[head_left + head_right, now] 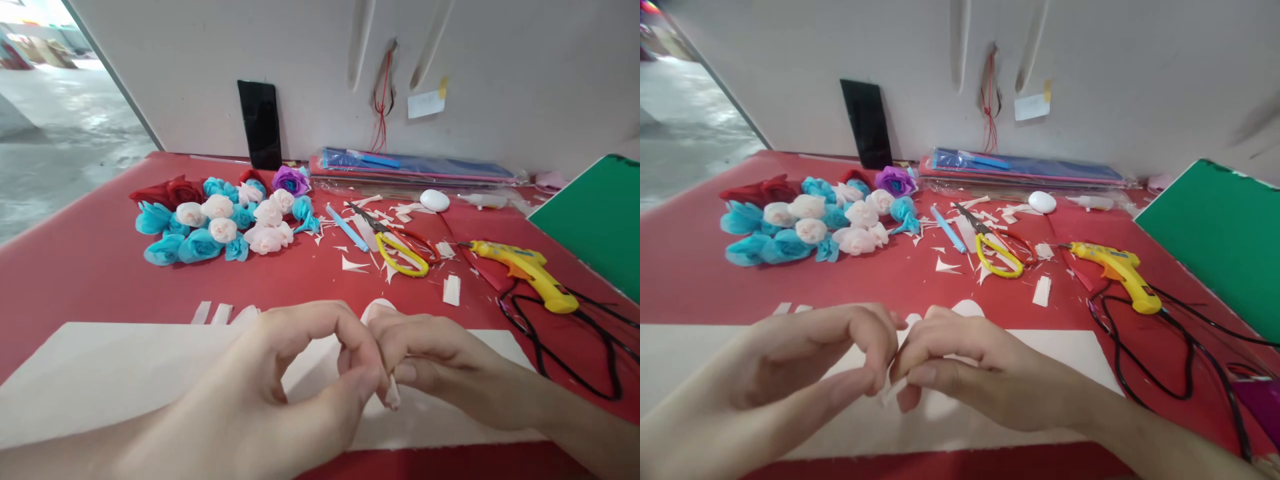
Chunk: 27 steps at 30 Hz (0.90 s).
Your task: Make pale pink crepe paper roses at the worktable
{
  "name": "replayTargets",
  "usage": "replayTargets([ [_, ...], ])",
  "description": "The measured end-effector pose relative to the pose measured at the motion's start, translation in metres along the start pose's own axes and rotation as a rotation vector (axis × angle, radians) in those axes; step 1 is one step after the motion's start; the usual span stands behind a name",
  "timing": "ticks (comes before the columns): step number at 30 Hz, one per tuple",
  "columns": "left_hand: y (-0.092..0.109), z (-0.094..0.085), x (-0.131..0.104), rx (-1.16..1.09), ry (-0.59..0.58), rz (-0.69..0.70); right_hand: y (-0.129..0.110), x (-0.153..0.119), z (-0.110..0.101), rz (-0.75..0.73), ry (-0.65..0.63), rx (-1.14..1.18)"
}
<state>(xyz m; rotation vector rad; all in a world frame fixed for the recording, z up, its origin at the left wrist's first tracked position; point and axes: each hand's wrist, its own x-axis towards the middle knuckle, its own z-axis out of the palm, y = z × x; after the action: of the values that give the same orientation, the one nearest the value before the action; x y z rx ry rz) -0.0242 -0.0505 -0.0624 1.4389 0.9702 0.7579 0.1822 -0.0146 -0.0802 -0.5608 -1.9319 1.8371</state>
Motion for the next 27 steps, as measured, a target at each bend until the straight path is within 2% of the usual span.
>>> replayTargets([
  [3,0.001,0.001,-0.002,0.026,0.006,-0.023,0.001,0.0,0.0,0.021,0.002,0.02],
  [7,0.0,-0.001,-0.003,0.041,0.008,0.019,0.001,0.001,0.001,0.045,-0.007,0.057],
  [11,-0.001,-0.008,0.001,0.005,-0.135,0.028,0.0,0.001,0.003,0.043,0.002,0.141],
  [13,0.0,-0.01,0.003,-0.043,-0.167,0.043,-0.002,0.001,0.004,0.057,0.005,0.191],
  [18,0.005,-0.009,0.005,-0.127,-0.182,0.057,-0.006,0.0,0.007,0.142,0.012,0.284],
  [27,0.001,-0.01,0.006,-0.117,-0.206,0.039,-0.004,0.002,0.008,0.133,-0.025,0.434],
])
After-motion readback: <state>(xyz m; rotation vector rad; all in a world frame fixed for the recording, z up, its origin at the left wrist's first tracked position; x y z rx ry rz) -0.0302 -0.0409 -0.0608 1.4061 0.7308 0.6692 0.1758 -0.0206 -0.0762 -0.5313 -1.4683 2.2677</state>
